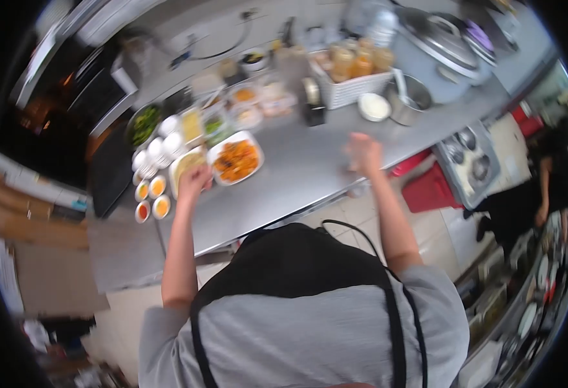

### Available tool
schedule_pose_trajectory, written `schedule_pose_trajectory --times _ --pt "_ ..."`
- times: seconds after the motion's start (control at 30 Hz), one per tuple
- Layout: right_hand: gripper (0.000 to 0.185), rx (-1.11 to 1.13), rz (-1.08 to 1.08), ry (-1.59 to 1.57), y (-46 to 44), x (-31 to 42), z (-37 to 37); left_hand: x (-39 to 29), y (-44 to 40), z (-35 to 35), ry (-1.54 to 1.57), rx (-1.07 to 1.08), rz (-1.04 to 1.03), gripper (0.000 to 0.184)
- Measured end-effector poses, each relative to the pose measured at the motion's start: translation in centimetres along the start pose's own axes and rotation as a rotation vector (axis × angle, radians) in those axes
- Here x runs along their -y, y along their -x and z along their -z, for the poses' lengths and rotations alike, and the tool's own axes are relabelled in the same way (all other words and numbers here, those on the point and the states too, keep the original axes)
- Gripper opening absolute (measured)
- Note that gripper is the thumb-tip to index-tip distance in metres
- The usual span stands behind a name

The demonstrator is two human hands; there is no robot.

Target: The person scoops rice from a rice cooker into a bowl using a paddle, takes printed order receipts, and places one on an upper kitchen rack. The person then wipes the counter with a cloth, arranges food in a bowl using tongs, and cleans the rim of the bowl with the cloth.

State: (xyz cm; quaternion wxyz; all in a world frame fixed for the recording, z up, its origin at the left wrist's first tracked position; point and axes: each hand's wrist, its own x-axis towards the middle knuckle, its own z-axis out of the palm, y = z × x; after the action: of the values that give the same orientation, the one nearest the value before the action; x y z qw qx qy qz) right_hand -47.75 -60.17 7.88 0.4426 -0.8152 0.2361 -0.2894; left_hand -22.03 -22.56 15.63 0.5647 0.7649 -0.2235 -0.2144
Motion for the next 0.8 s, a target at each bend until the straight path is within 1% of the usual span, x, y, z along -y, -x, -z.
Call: schedule_pose_trajectory --times 0.03,0.07,0.13,0.17,0.23,0.3,0.33,0.37,0.43,0.47,0.53,0.57,0.6,0.67,0.7,0.73,0.8 --pt "0.030 0.048 -0.363 -0.298 -1.1 1.4 -1.7 2.3 0.1 -1.1 -0.026 -0.007 0.045 0.018" --pt "0.032 0.143 -0.064 0.185 -1.8 3.0 -1.9 3.9 0.4 -1.8 -0.029 0.014 0.080 0.018" --pt "0.031 0.072 0.371 0.508 -3.1 4.8 -1.5 4.5 1.4 -3.5 -0.009 0.003 0.158 0.018" --pt "0.031 0.058 0.362 0.513 -4.2 3.9 -0.3 4.2 2.1 -4.3 0.016 -0.027 0.204 0.019" --pt "0.030 -0.078 0.246 0.437 -7.7 1.0 2.5 4.7 2.5 -4.8 0.019 -0.018 0.224 0.020" --pt "0.026 -0.269 0.113 0.393 -11.2 -2.1 7.5 5.2 2.8 -5.0 0.028 -0.015 0.245 0.021" --pt "0.017 -0.311 0.179 0.473 -13.2 -3.9 10.2 5.2 2.9 -5.1 0.036 -0.055 0.267 0.021" --pt "0.015 -0.335 -0.044 0.564 -14.2 -2.9 12.7 5.2 3.0 -5.2 0.046 -0.099 0.289 0.022" --pt "0.015 -0.375 -0.161 0.741 -17.3 -6.0 16.2 5.1 3.3 -5.9 0.064 -0.125 0.297 0.021" --pt "0.015 -0.371 -0.157 0.740 -18.4 -7.4 17.0 5.1 3.5 -6.3 0.080 -0.152 0.306 0.021" --pt "0.019 -0.212 -0.248 0.730 -20.5 -9.6 17.6 5.2 3.6 -7.0 0.079 -0.161 0.320 0.021" --pt "0.019 -0.140 -0.200 0.745 -21.2 -10.6 17.1 5.1 3.6 -7.5 0.075 -0.165 0.331 0.021" --pt "0.019 -0.133 -0.191 0.744 -22.1 -11.0 16.8 5.0 3.6 -7.9 0.079 -0.175 0.333 0.021" --pt "0.018 0.037 -0.142 0.707 -23.2 -12.0 15.9 4.8 3.9 -8.3 0.073 -0.174 0.325 0.021" --pt "0.014 0.024 -0.152 0.598 -23.6 -11.6 16.5 4.7 4.2 -8.3 0.072 -0.179 0.332 0.021" --pt "0.012 -0.146 -0.163 0.521 -24.3 -11.7 16.9 4.5 4.3 -8.1 0.059 -0.177 0.323 0.022" --pt "0.017 -0.318 -0.265 0.140 -25.1 -11.1 19.1 4.5 4.6 -7.7 0.048 -0.179 0.322 0.022"
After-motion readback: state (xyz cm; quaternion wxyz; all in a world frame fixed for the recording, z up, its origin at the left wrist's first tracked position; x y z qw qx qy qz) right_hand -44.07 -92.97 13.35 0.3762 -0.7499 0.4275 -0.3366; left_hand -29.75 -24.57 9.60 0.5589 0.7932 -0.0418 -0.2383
